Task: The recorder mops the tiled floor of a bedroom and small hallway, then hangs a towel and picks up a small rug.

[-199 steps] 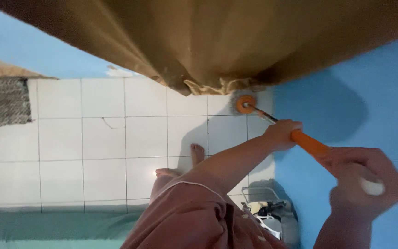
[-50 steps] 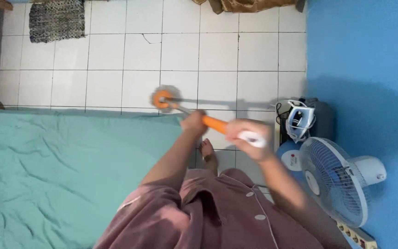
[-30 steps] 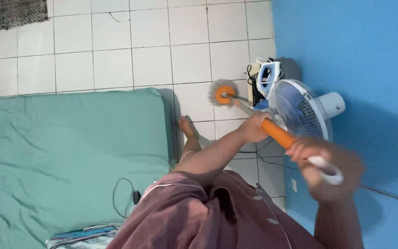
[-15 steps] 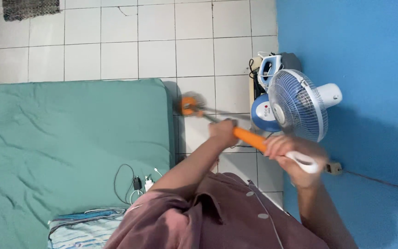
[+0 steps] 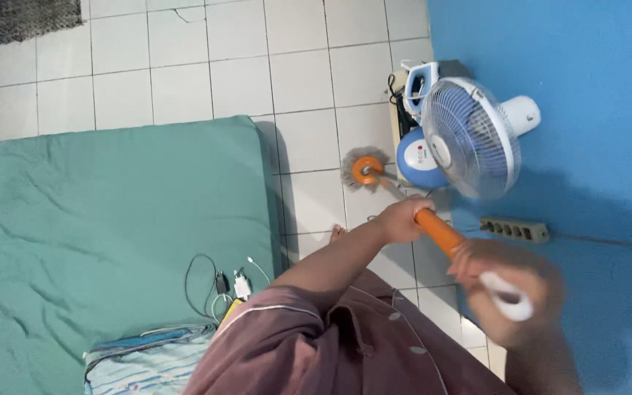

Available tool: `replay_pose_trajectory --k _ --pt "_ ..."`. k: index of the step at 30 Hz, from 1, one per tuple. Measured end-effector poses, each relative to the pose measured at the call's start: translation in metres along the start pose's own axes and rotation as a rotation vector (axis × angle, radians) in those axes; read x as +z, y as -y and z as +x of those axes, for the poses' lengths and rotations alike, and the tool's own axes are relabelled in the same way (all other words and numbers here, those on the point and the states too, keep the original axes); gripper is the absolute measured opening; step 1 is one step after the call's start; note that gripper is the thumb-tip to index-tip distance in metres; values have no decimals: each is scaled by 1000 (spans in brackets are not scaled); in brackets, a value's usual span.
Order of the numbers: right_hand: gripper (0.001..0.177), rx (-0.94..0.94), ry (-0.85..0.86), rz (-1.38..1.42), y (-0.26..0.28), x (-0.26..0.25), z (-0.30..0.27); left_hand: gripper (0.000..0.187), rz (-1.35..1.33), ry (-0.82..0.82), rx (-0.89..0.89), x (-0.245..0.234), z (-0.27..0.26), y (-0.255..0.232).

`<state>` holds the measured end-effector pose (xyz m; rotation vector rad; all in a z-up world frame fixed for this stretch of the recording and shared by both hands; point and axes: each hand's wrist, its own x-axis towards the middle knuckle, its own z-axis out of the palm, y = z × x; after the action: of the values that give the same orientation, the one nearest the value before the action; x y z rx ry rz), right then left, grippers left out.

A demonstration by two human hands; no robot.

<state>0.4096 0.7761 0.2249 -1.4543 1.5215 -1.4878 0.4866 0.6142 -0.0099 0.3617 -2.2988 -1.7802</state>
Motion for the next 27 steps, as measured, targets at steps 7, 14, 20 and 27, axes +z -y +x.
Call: replay_pose_trajectory --k 7,14,20,27 --pt "9 -136 43 -140 83 59 1 40 95 -133 -15 -5 -64 -46" --pt "22 1 -77 140 56 53 -23 28 382 -75 -569 -25 -131 -86" --pt "31 -32 -13 232 76 71 -43 25 331 -291 -527 14 -161 -33" --pt "9 -40 20 -85 132 42 -74 31 109 -292 -250 90 -129 -58"
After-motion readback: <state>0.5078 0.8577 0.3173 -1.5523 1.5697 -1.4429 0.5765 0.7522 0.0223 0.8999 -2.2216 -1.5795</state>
